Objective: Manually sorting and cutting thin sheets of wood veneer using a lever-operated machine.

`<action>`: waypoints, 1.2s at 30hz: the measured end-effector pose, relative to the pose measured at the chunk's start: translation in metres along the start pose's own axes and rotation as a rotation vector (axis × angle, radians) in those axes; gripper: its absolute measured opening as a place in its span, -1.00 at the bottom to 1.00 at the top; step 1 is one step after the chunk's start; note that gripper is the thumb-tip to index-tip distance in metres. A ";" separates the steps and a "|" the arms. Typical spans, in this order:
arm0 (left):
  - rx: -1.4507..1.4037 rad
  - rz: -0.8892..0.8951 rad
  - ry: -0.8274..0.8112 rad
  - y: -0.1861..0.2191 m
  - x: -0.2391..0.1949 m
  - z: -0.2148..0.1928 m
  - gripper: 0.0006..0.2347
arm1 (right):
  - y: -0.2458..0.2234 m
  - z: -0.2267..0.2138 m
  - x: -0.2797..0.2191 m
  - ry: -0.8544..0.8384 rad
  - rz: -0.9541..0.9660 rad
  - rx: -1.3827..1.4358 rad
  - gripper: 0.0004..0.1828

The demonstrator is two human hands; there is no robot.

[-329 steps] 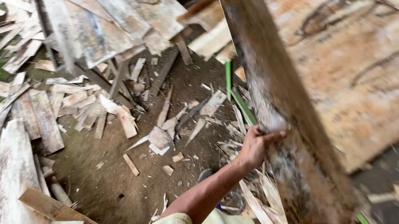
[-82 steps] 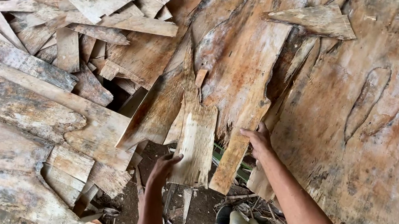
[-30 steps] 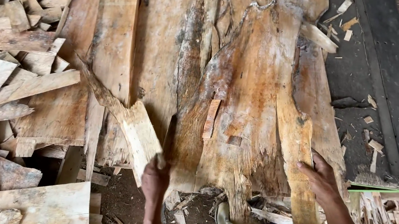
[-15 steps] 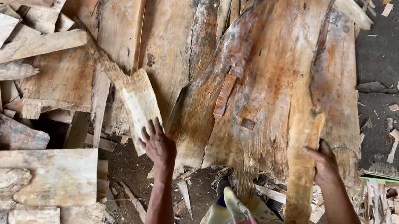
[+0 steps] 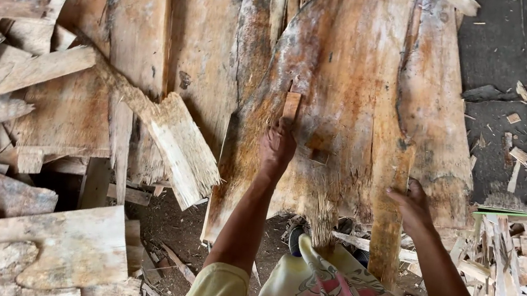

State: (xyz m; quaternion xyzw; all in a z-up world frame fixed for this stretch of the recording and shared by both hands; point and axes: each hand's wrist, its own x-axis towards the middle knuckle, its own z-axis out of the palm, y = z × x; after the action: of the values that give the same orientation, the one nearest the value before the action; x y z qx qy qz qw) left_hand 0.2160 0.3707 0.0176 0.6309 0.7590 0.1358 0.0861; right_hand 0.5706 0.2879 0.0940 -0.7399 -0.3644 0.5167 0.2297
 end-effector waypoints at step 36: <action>-0.180 -0.409 -0.020 -0.119 -0.038 -0.082 -0.62 | -0.040 0.158 0.019 -0.071 -1.145 -0.762 -0.19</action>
State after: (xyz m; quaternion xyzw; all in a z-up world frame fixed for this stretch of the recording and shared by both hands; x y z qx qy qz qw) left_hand 0.0875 0.3060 0.0564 0.4549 0.8551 0.1764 0.1752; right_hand 0.4148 0.3223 0.0540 -0.4425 -0.8615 0.1737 0.1786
